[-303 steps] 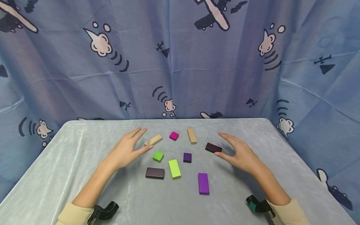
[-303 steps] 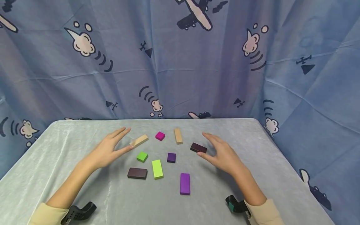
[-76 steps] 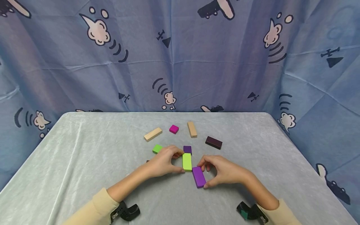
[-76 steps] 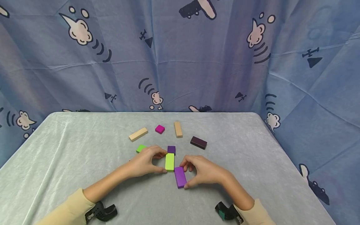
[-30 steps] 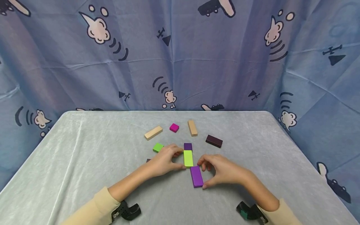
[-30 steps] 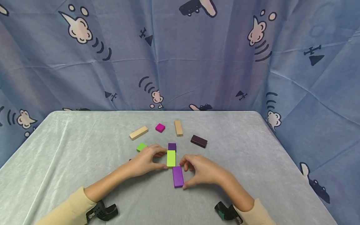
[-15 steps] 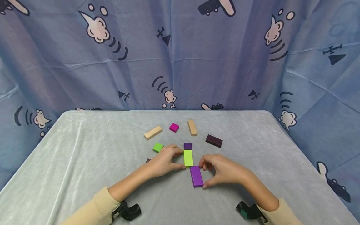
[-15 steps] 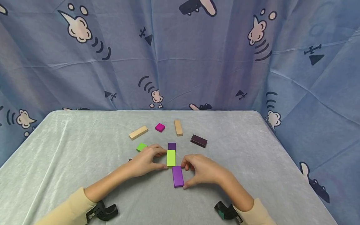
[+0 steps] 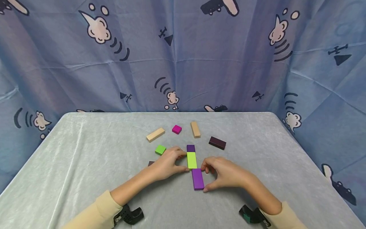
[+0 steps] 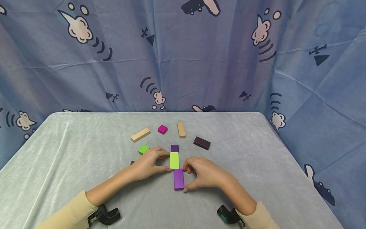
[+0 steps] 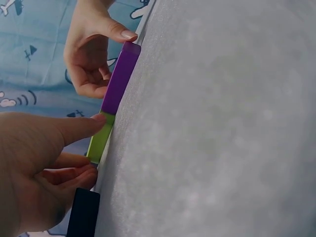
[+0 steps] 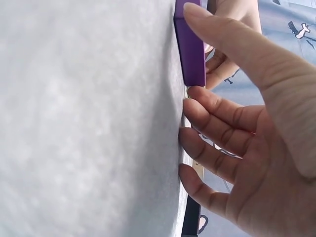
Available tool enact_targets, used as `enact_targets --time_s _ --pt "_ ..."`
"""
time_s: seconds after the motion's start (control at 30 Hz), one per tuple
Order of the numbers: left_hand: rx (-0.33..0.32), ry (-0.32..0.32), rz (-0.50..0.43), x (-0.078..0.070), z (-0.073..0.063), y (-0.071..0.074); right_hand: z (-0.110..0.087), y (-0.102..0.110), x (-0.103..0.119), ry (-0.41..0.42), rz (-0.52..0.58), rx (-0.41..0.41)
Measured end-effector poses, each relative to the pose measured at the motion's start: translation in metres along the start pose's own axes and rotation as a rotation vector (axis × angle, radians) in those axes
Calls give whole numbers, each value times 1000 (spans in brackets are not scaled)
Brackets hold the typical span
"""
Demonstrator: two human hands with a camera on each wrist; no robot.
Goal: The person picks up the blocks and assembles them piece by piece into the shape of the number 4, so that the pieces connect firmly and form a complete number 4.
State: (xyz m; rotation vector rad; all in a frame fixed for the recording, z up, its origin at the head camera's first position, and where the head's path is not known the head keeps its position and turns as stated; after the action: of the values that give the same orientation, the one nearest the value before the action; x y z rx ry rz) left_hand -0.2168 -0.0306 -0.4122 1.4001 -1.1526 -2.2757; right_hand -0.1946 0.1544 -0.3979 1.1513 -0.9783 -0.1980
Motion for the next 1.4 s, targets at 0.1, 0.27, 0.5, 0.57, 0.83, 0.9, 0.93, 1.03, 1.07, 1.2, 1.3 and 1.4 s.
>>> enact_targets --time_s 0.1,0.27,0.5,0.57,0.83,0.9,0.93,1.03,1.07,1.2,1.3,1.4 --pt "7 3 -1 0 0 0 1 -1 1 2 -9 -7" --pt "27 11 -2 0 0 -1 1 -4 2 -9 -21 -16" --pt "34 5 10 0 -1 -1 2 -6 6 -6 -46 -36" --pt "33 3 15 0 -1 -1 2 -7 7 -8 -51 -37" --pt "34 4 14 0 -2 -1 3 -7 8 -11 -51 -33" --pt "33 3 14 0 -1 -1 3 -7 9 -10 -51 -33" --pt "32 3 14 0 -1 -1 3 -7 9 -9 -49 -33" --pt "31 6 16 0 -1 -2 3 -8 9 -8 -48 -35" --pt "30 7 17 0 -1 -2 3 -8 9 -7 -47 -34" --pt "28 5 15 -1 -1 -1 3 -8 9 -6 -43 -35" --pt "26 1 13 -1 -1 -1 3 -9 9 -8 -40 -35" --pt "24 -1 14 0 -1 -1 3 -9 9 -10 -35 -33"
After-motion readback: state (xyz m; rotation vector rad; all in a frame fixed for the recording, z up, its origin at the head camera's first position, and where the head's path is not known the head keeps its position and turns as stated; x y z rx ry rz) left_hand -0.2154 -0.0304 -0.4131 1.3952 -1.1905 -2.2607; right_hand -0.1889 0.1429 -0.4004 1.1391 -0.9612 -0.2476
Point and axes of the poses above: each hand's wrist, its own z-axis towards the middle knuckle, its own y-axis out of the back of the hand, x = y × z, the point moved 6 cm from there along z, towards the middle knuckle, and after that the axes turned 7 degrees about -x, right-handed, at the moved point
